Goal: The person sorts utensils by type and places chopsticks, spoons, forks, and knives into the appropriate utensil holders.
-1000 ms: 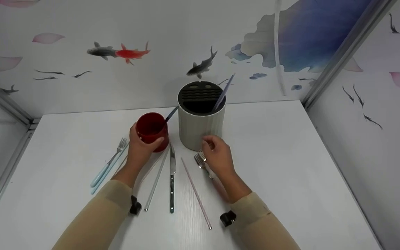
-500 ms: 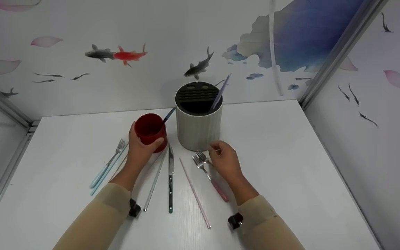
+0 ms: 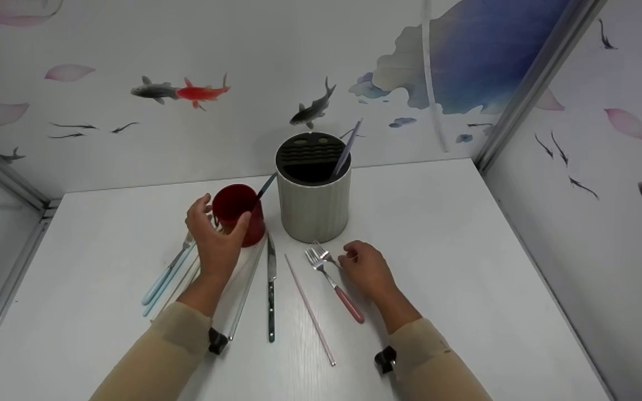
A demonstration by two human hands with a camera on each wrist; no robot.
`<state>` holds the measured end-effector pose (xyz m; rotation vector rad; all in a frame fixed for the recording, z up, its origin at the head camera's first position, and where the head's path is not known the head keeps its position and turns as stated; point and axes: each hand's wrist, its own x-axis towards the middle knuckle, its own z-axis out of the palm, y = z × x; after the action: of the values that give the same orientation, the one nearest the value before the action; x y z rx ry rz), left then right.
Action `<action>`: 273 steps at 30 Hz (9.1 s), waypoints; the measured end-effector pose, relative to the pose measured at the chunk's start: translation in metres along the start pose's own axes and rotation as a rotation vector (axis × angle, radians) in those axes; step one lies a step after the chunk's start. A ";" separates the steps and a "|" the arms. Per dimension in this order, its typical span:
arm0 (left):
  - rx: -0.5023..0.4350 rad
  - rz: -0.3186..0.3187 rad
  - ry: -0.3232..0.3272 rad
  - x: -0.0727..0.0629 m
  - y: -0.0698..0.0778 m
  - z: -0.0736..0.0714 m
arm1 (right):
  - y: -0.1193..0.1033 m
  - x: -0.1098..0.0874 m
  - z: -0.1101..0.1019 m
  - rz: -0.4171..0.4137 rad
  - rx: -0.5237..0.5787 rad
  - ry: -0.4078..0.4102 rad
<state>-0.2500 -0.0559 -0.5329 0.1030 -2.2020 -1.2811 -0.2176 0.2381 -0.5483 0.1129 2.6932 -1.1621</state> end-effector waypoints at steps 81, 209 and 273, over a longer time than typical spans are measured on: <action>-0.082 -0.097 -0.537 0.037 0.058 0.075 | 0.023 -0.003 0.003 0.038 -0.076 -0.062; -0.207 -0.239 -0.680 0.067 0.079 0.058 | -0.119 0.051 -0.084 -0.211 0.347 0.416; -0.240 -0.190 -0.630 0.059 0.079 0.058 | -0.101 0.025 -0.064 -0.331 0.347 0.472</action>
<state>-0.3116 0.0106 -0.4630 -0.2216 -2.5667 -1.8707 -0.2673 0.2150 -0.4394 -0.0130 2.9473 -1.9118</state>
